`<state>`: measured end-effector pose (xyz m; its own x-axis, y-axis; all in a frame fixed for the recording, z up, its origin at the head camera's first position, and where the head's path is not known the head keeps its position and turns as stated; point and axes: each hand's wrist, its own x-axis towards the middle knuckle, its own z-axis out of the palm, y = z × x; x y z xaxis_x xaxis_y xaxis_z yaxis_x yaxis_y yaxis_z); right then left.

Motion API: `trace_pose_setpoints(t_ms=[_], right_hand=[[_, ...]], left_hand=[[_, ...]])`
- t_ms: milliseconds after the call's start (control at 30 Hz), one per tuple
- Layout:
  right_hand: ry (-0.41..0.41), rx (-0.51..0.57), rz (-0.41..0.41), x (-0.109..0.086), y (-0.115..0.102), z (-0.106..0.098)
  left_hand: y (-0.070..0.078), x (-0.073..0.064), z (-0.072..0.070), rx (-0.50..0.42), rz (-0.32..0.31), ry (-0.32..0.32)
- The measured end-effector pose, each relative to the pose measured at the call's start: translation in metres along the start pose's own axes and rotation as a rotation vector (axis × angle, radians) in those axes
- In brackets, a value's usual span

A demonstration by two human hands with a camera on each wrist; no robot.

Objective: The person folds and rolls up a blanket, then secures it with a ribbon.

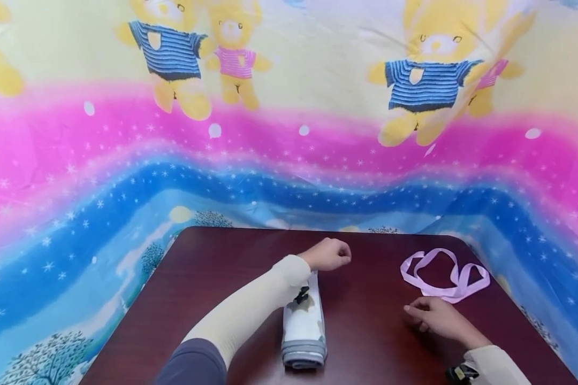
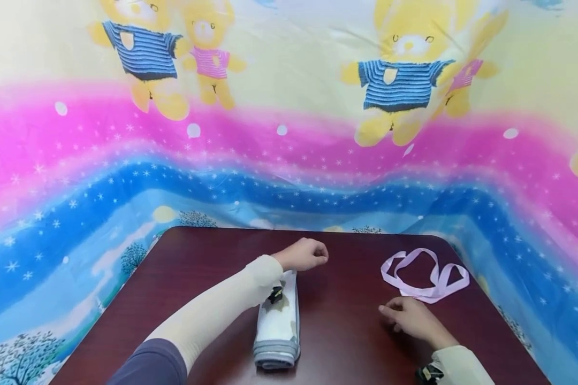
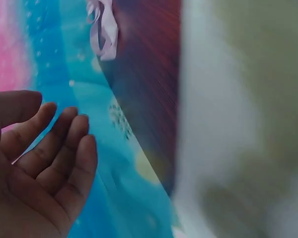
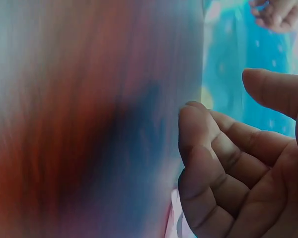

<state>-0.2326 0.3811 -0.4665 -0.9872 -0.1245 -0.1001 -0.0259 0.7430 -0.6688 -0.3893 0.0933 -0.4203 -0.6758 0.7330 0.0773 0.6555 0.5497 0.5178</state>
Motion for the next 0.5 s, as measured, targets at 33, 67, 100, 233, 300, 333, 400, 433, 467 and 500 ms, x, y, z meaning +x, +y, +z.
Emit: trace_pose_setpoints(t_ms=[33,67,100,233,300,333,400,433,467,500], right_hand=[[0.018,0.008,0.009,-0.001,0.006,-0.005],[0.037,0.014,0.014,-0.001,0.011,-0.009],[0.056,0.016,0.014,-0.001,0.016,-0.014],[0.117,-0.007,0.004,0.002,0.035,-0.027],[0.142,-0.05,0.016,0.003,0.043,-0.033],[0.159,-0.075,0.029,0.004,0.047,-0.036],[0.199,-0.133,0.038,0.006,0.055,-0.041],[0.224,-0.161,0.041,0.007,0.058,-0.044],[0.253,-0.176,0.047,0.009,0.061,-0.047],[0.286,-0.192,0.047,0.01,0.064,-0.049]], left_hand=[[0.005,0.006,0.005,0.024,0.016,-0.027],[0.012,0.012,0.009,0.046,0.029,-0.051],[0.017,0.018,0.013,0.068,0.042,-0.069],[0.04,0.041,0.03,0.097,0.06,-0.134],[0.05,0.052,0.04,0.096,0.059,-0.156],[0.054,0.058,0.045,0.096,0.059,-0.165],[0.061,0.069,0.057,0.107,0.065,-0.177],[0.064,0.074,0.062,0.118,0.068,-0.179],[0.067,0.079,0.067,0.132,0.074,-0.176],[0.07,0.083,0.071,0.147,0.081,-0.171]])
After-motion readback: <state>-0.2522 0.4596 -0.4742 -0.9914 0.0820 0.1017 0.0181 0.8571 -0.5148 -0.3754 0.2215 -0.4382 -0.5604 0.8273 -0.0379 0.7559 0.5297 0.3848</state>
